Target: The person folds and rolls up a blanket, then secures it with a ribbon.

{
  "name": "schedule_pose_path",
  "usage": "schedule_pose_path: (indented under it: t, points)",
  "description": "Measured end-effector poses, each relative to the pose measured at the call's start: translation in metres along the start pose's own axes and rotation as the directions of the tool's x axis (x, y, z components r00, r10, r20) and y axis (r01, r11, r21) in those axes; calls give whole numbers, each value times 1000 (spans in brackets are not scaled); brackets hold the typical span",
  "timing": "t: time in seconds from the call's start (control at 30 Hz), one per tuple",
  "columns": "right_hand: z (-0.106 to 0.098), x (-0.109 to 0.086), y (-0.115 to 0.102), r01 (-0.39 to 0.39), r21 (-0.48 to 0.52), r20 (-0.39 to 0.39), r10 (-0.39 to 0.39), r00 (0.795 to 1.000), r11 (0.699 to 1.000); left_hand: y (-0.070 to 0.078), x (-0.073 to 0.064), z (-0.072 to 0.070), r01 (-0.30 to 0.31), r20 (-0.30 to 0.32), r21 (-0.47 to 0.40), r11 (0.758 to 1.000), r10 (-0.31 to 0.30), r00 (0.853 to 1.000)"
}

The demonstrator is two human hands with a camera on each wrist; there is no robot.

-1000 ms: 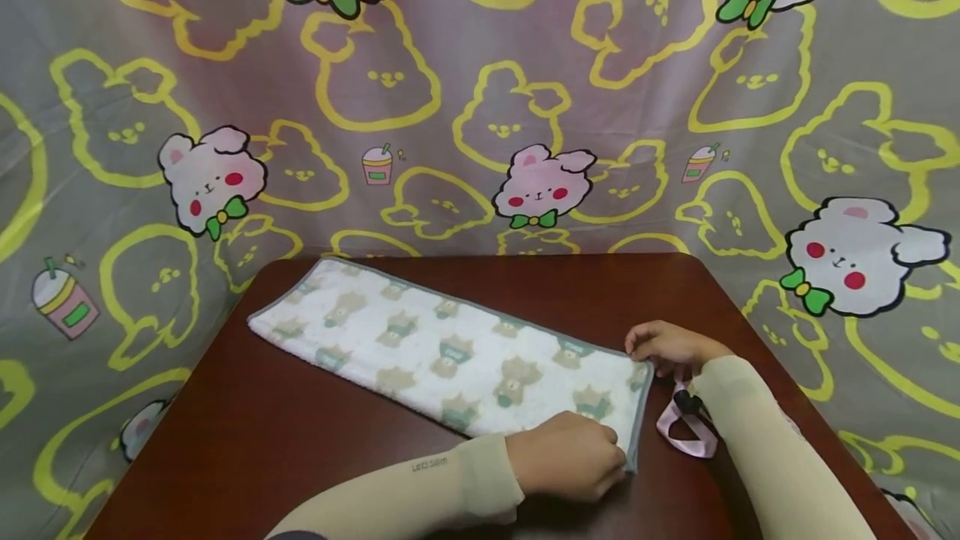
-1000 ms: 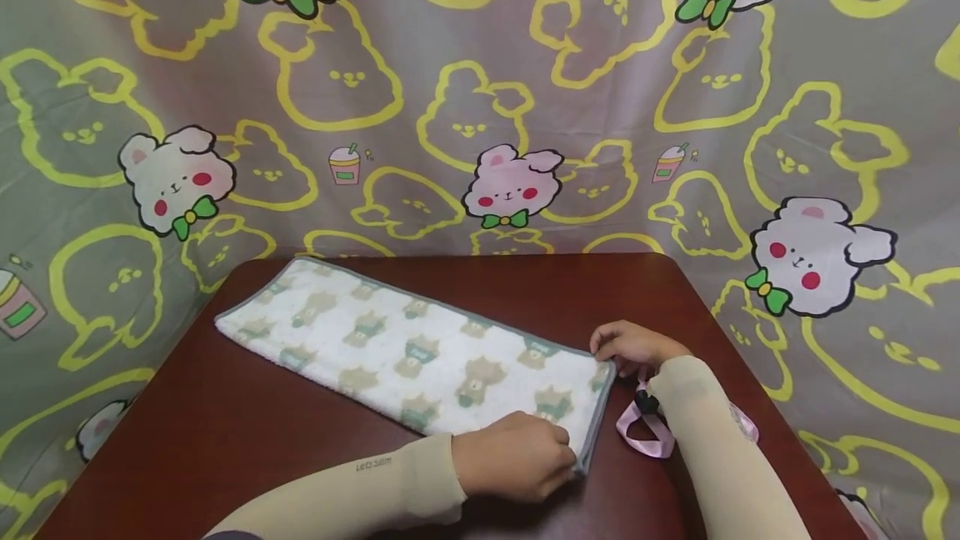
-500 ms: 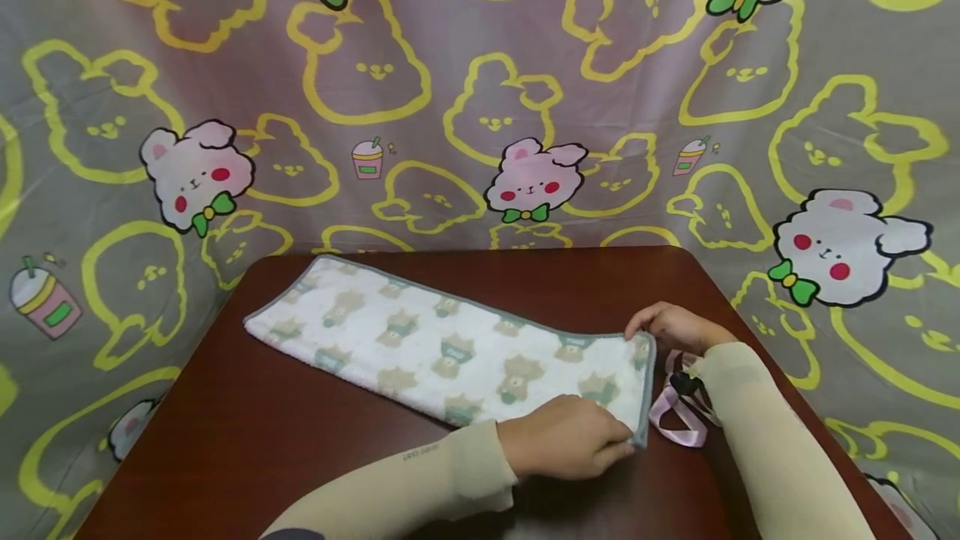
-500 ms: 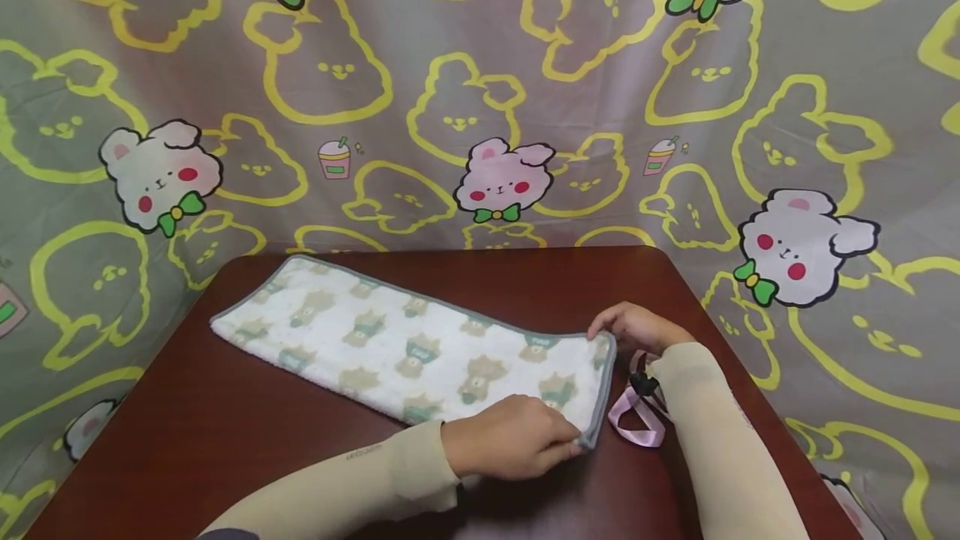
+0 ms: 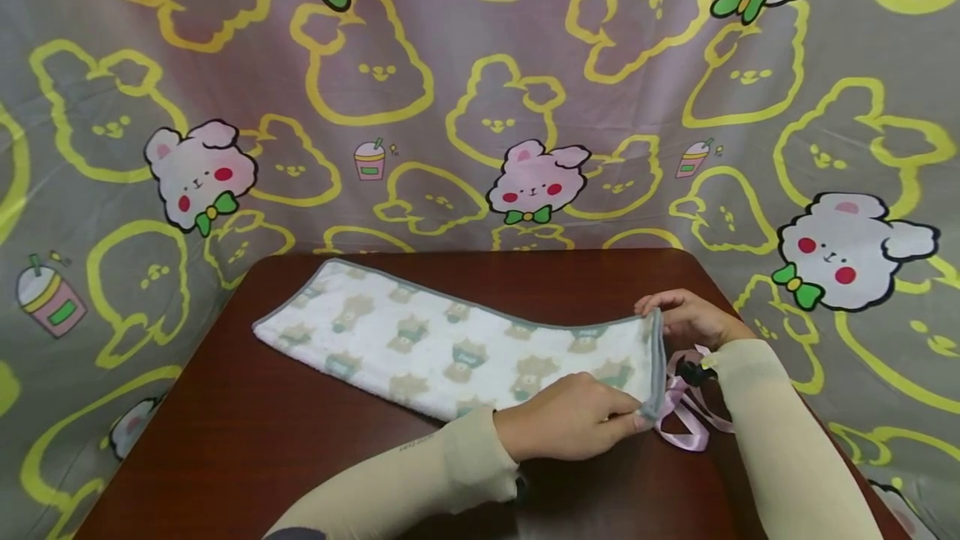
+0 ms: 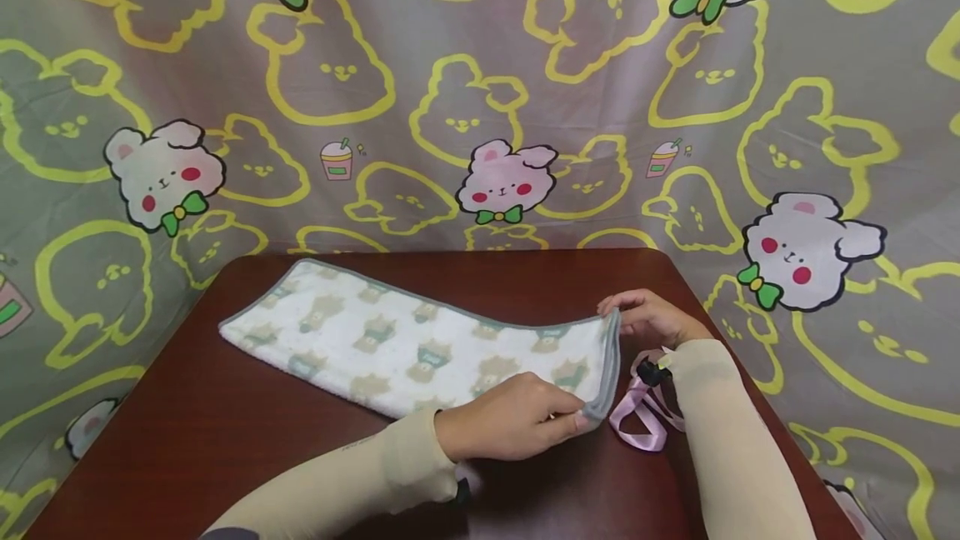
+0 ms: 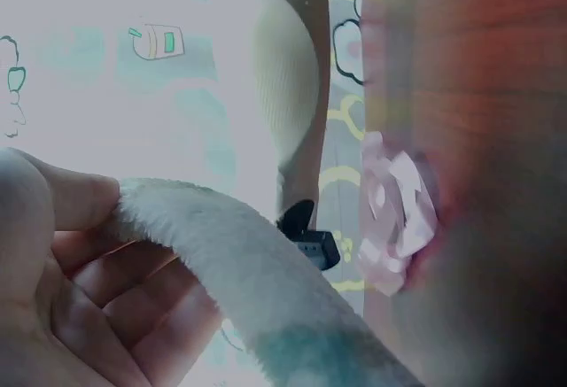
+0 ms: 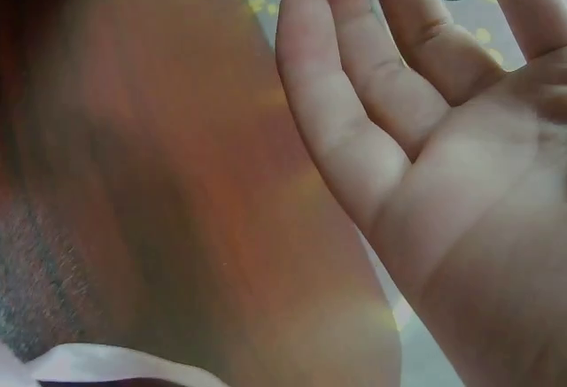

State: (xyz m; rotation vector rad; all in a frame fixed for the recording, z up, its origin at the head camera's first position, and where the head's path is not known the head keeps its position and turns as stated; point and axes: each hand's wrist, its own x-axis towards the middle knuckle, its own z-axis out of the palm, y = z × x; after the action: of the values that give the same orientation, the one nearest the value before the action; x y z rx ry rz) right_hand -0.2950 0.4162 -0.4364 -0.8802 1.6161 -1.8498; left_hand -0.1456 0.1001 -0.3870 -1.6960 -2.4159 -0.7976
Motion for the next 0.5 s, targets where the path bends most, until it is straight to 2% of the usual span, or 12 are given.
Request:
schedule_pose_path:
  t: [0.1,0.17,0.33,0.5]
  points:
    - [0,1,-5,65,42,64,-67,996,997,4,2,-3,-26,-4,-42,999,26,1000]
    - [0,3,-7,104,109,117,-117,986,989,7,4,-5,-42,1,-73,996,42,999]
    - [0,9,-12,199,261,229,-261,938,945,15,11,-8,-71,22,-107,992,74,997]
    - [2,14,-19,259,316,245,-342,907,913,23,21,-9,-108,1,-72,992,108,994]
